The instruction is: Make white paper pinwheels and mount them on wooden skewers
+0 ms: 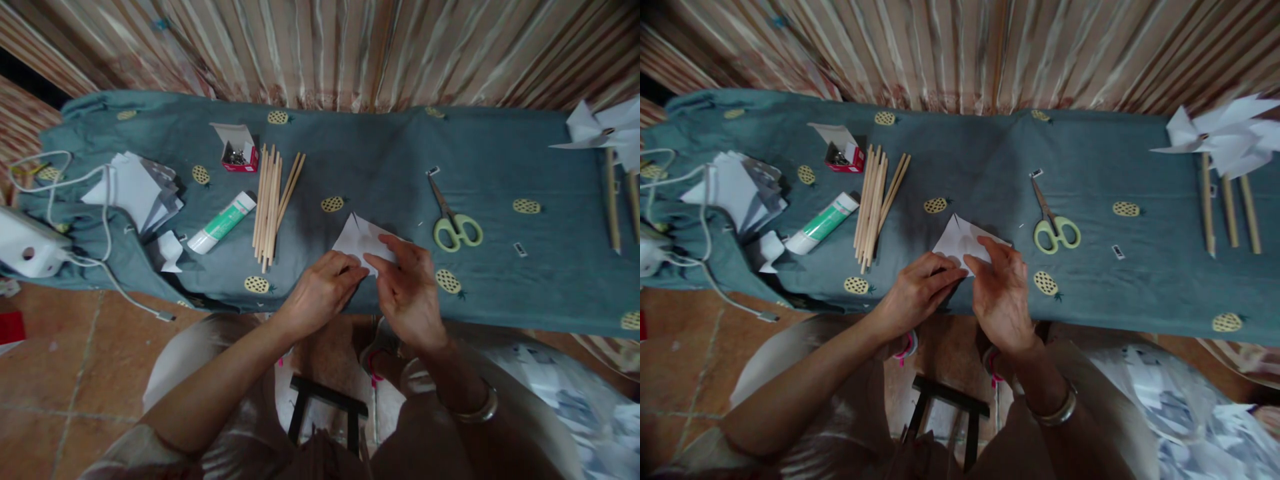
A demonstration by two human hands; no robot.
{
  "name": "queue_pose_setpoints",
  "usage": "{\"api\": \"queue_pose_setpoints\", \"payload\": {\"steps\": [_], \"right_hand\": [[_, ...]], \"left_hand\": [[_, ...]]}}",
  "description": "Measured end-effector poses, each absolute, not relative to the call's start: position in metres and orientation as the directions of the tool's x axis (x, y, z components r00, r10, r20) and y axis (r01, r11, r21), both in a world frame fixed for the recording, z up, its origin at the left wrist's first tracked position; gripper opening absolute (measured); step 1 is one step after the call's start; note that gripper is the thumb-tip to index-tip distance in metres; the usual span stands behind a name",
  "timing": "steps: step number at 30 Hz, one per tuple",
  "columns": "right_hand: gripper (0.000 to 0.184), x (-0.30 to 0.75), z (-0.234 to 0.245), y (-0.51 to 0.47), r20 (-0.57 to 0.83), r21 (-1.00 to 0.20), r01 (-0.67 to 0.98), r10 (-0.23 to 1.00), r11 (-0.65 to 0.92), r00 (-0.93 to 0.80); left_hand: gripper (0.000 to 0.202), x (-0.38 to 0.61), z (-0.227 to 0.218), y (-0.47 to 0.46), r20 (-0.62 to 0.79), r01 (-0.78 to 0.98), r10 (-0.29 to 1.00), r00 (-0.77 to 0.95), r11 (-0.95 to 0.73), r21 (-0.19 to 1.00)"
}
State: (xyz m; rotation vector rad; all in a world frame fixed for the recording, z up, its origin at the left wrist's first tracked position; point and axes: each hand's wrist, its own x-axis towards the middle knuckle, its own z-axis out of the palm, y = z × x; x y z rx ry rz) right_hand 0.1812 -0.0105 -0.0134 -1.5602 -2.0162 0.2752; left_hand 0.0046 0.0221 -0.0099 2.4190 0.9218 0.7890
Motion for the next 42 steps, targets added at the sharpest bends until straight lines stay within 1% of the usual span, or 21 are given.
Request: {"api": "queue_pose_setpoints", "payload": {"steps": [4,12,14,18,21,25,30,33,37,42], "right_hand": [[0.042,0.175,-0.015,-0.015,0.329,-0.458,0.839,0.933,0.292,-0.145],[0.048,0.169,-0.018,-0.020,0.352,-0.424,0.840,0.916,0.338,-0.191],[0.046,0.172,-0.017,-0.019,0.367,-0.440,0.832,0.913,0.340,-0.179],[0.048,0.183,-0.012,-0.012,0.391,-0.536,0.769,0.910,0.348,-0.139],[0.050,0.193,-0.008,-0.002,0.361,-0.530,0.802,0.929,0.276,-0.082],[0.043,0.198,-0.004,0.005,0.340,-0.505,0.828,0.938,0.244,-0.069],[0.034,0.195,0.001,-0.004,0.323,-0.548,0.801,0.944,0.240,-0.062],[0.031,0.193,0.001,-0.010,0.330,-0.560,0.785,0.940,0.267,-0.084],[0.029,0.193,-0.001,-0.012,0.343,-0.546,0.790,0.935,0.279,-0.093],[0.029,0.192,-0.001,-0.012,0.350,-0.545,0.788,0.932,0.287,-0.097]], "left_hand": [[0.020,0.005,-0.009,0.022,0.362,0.461,0.706,0.609,-0.686,0.562],[0.021,0.005,-0.006,0.022,0.313,0.483,0.710,0.631,-0.675,0.557],[0.021,0.005,-0.006,0.023,0.325,0.483,0.706,0.629,-0.683,0.548],[0.020,0.005,-0.007,0.022,0.346,0.492,0.696,0.629,-0.701,0.516],[0.020,0.006,-0.008,0.021,0.344,0.498,0.684,0.643,-0.715,0.490],[0.020,0.001,-0.007,0.027,0.327,0.518,0.679,0.657,-0.722,0.458],[0.020,-0.018,-0.004,0.048,0.367,0.573,0.673,0.642,-0.740,0.353],[0.019,-0.022,-0.002,0.051,0.388,0.567,0.667,0.636,-0.745,0.350],[0.020,-0.015,0.001,0.040,0.406,0.534,0.650,0.642,-0.759,0.371],[0.022,-0.003,0.002,0.028,0.301,0.517,0.633,0.713,-0.765,0.383]]}}
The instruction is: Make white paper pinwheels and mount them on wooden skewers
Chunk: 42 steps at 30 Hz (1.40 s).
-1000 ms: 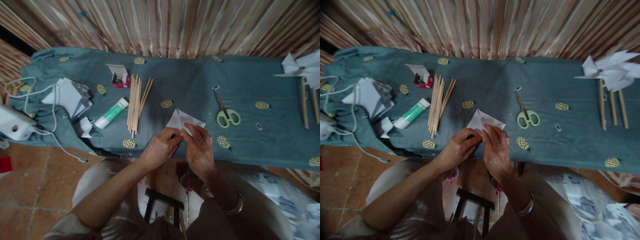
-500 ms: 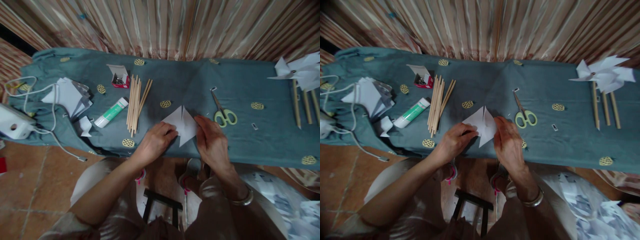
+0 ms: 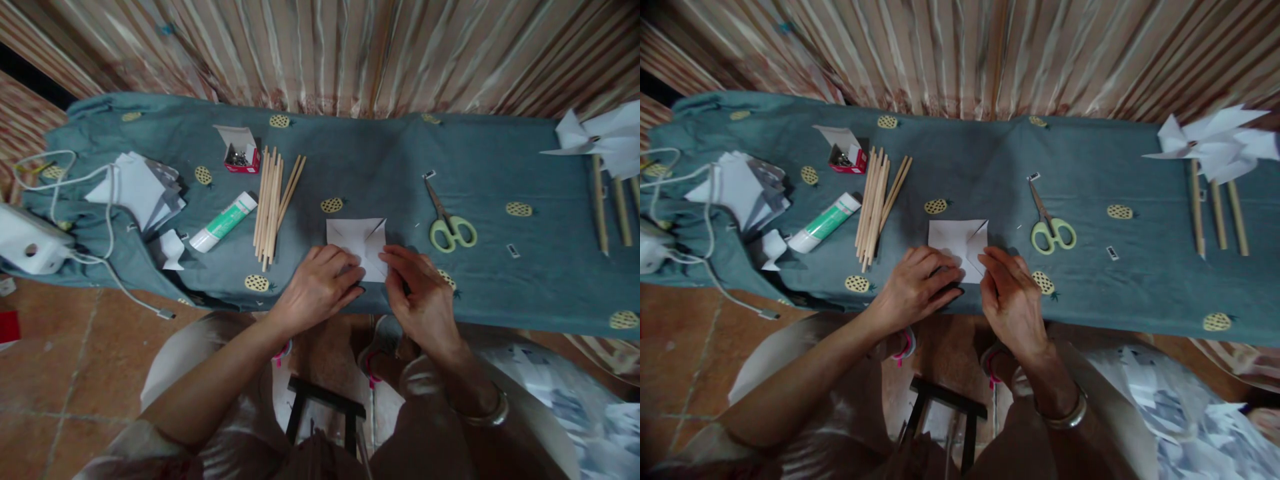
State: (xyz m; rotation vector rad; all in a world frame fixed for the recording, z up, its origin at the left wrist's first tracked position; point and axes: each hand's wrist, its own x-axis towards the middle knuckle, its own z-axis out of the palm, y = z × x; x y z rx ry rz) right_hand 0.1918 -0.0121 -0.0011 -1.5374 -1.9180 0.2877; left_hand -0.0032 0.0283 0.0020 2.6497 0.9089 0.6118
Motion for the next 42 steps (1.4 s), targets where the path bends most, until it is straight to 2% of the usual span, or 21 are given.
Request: {"api": "queue_pose_setpoints", "payload": {"steps": [6,11,18,21,28,33,42], "right_hand": [[0.031,0.195,0.000,-0.015,0.321,-0.586,0.759,0.941,0.285,-0.105],[0.038,0.202,0.003,-0.015,0.202,-0.739,0.641,0.976,0.205,-0.080],[0.017,0.203,0.003,-0.016,0.097,-0.877,0.468,0.994,0.109,-0.050],[0.010,0.201,0.002,-0.016,0.114,-0.875,0.468,0.992,0.122,-0.046],[0.012,0.192,-0.003,-0.013,0.210,-0.808,0.559,0.977,0.189,-0.026],[0.009,0.187,-0.006,-0.011,0.252,-0.752,0.625,0.968,0.208,-0.019],[0.006,0.182,-0.005,-0.010,0.250,-0.719,0.672,0.968,0.177,0.013]], "left_hand": [[0.018,0.001,0.000,0.027,0.286,0.549,0.633,0.719,-0.770,0.324],[0.016,0.002,-0.001,0.024,0.334,0.538,0.622,0.708,-0.782,0.316],[0.014,-0.001,0.003,0.020,0.355,0.518,0.617,0.702,-0.785,0.340],[0.015,-0.001,0.004,0.019,0.352,0.507,0.611,0.708,-0.788,0.349],[0.022,0.002,0.000,0.014,0.340,0.488,0.638,0.691,-0.759,0.431],[0.024,0.001,0.000,0.014,0.324,0.452,0.602,0.730,-0.781,0.431],[0.020,0.001,-0.005,0.015,0.348,0.448,0.645,0.680,-0.742,0.498]]}}
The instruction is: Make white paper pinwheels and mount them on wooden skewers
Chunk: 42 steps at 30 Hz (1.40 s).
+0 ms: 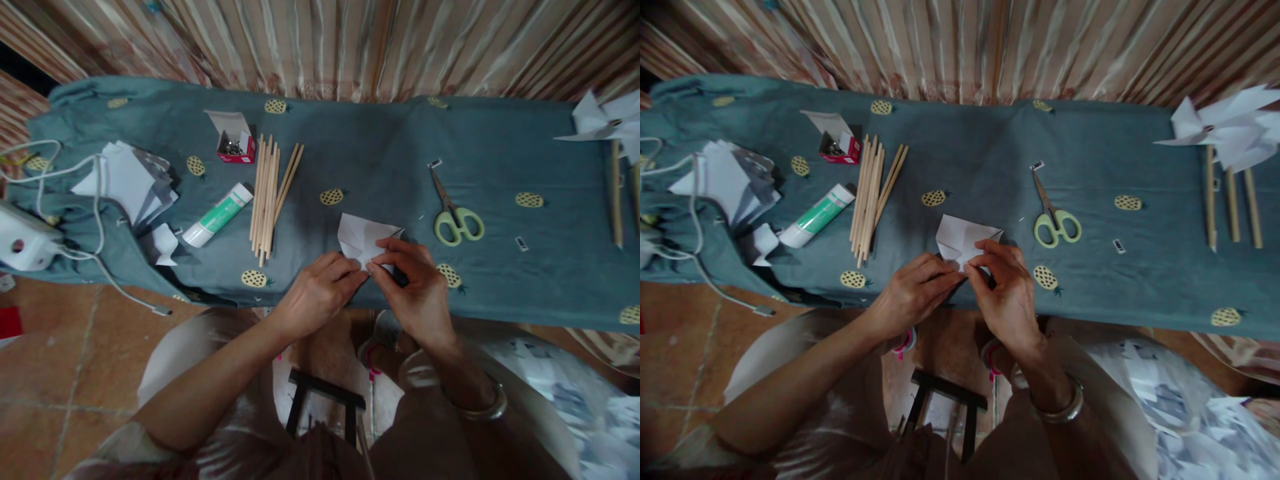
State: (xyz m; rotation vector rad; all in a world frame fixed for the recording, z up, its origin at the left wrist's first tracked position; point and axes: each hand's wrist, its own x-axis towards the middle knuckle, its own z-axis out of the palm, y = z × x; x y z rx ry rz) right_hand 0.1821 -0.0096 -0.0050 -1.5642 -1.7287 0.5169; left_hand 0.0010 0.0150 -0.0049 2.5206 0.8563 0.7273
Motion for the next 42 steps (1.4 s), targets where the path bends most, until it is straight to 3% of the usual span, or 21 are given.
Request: {"api": "queue_pose_setpoints", "payload": {"steps": [20,26,34,42], "right_hand": [[0.010,0.182,-0.005,-0.011,0.281,-0.693,0.688,0.960,0.217,-0.021],[0.017,0.181,-0.008,-0.012,0.314,-0.611,0.746,0.946,0.265,-0.079],[0.032,0.175,-0.011,-0.019,0.334,-0.379,0.862,0.919,0.336,-0.212],[0.036,0.164,-0.013,-0.020,0.351,-0.321,0.876,0.904,0.359,-0.242]], "left_hand": [[0.019,0.002,-0.005,0.015,0.340,0.453,0.650,0.680,-0.737,0.502],[0.019,0.002,-0.004,0.015,0.331,0.460,0.653,0.682,-0.734,0.500],[0.019,0.002,-0.003,0.015,0.330,0.456,0.647,0.687,-0.738,0.498],[0.018,0.003,0.000,0.017,0.326,0.463,0.639,0.696,-0.747,0.477]]}}
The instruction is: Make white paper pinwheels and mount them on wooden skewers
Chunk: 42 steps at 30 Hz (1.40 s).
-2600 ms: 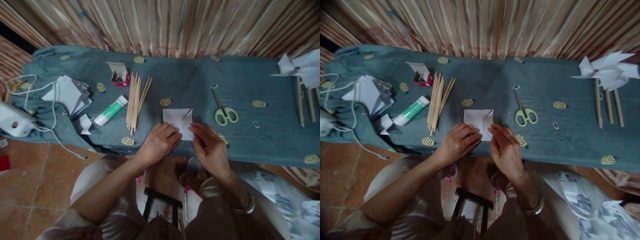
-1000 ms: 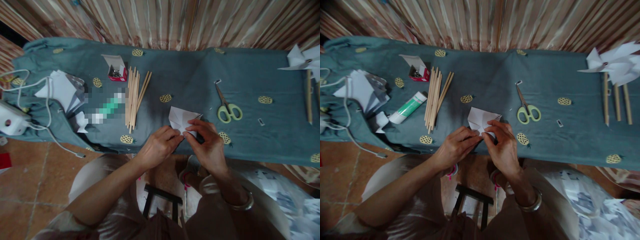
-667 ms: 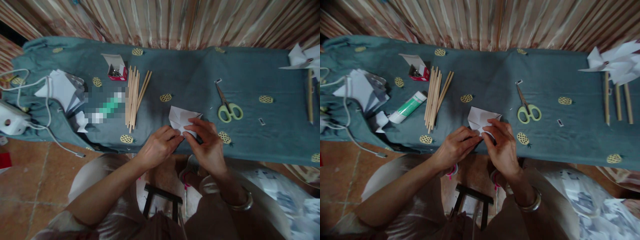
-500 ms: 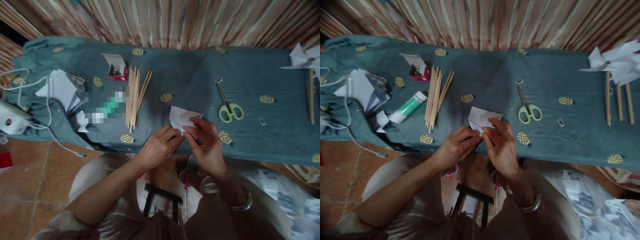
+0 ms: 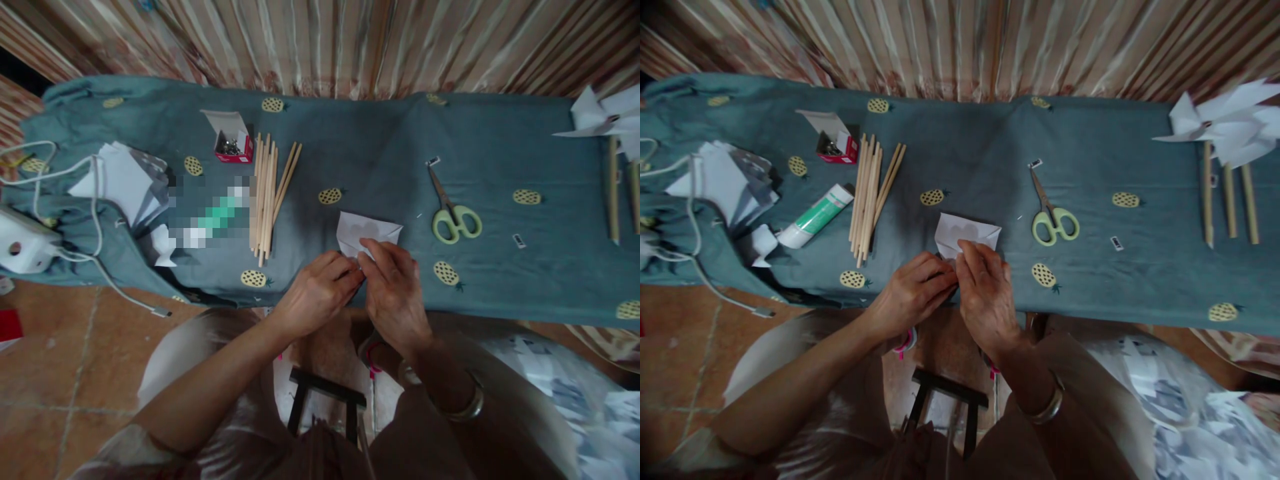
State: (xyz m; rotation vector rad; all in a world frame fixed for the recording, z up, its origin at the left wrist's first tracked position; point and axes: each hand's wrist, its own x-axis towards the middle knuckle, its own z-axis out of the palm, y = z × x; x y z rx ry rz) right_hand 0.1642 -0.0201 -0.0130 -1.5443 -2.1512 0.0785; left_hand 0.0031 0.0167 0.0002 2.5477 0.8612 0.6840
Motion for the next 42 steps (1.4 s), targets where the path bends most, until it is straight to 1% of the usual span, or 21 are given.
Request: {"api": "queue_pose_setpoints", "payload": {"steps": [3,5,7,9,11,14,19,22,25,30,35,39,42], "right_hand": [[0.033,0.167,-0.011,-0.020,0.345,-0.352,0.868,0.911,0.350,-0.227],[0.033,0.173,-0.009,-0.018,0.341,-0.422,0.839,0.917,0.345,-0.206],[0.037,0.181,-0.006,-0.015,0.364,-0.494,0.801,0.917,0.338,-0.162],[0.042,0.188,-0.005,-0.009,0.382,-0.530,0.788,0.918,0.313,-0.107],[0.044,0.193,-0.004,-0.004,0.363,-0.539,0.798,0.929,0.270,-0.069],[0.042,0.196,-0.003,-0.001,0.317,-0.549,0.803,0.947,0.234,-0.059],[0.033,0.193,0.001,-0.006,0.310,-0.547,0.799,0.947,0.251,-0.085],[0.031,0.192,0.003,-0.008,0.316,-0.555,0.794,0.946,0.247,-0.074],[0.028,0.191,0.004,-0.008,0.313,-0.571,0.786,0.948,0.239,-0.061],[0.027,0.191,0.005,-0.011,0.298,-0.624,0.751,0.954,0.216,-0.028],[0.027,0.192,0.006,-0.014,0.244,-0.697,0.702,0.969,0.145,0.042],[0.025,0.193,0.006,-0.017,0.197,-0.740,0.663,0.979,0.114,0.051],[0.024,0.195,0.006,-0.018,0.174,-0.756,0.645,0.984,0.112,0.033]], "left_hand": [[0.017,0.003,0.000,0.016,0.340,0.461,0.638,0.691,-0.752,0.472],[0.017,0.003,-0.001,0.016,0.344,0.463,0.637,0.690,-0.753,0.468],[0.018,0.002,-0.002,0.015,0.346,0.465,0.635,0.690,-0.756,0.460],[0.018,0.000,-0.003,0.017,0.353,0.471,0.636,0.686,-0.759,0.450],[0.019,-0.004,-0.004,0.021,0.368,0.483,0.642,0.673,-0.758,0.439],[0.018,-0.012,-0.005,0.032,0.381,0.521,0.661,0.646,-0.747,0.413],[0.019,-0.019,-0.001,0.045,0.367,0.566,0.691,0.622,-0.722,0.399],[0.019,-0.014,0.002,0.042,0.359,0.562,0.699,0.618,-0.713,0.420],[0.024,-0.007,0.002,0.035,0.353,0.543,0.681,0.642,-0.729,0.417],[0.022,0.001,0.000,0.030,0.306,0.554,0.661,0.685,-0.745,0.370],[0.019,0.003,0.001,0.030,0.308,0.559,0.646,0.698,-0.761,0.329],[0.017,0.005,0.003,0.027,0.315,0.555,0.620,0.719,-0.785,0.276],[0.018,0.006,0.004,0.025,0.315,0.559,0.619,0.720,-0.785,0.265]]}}
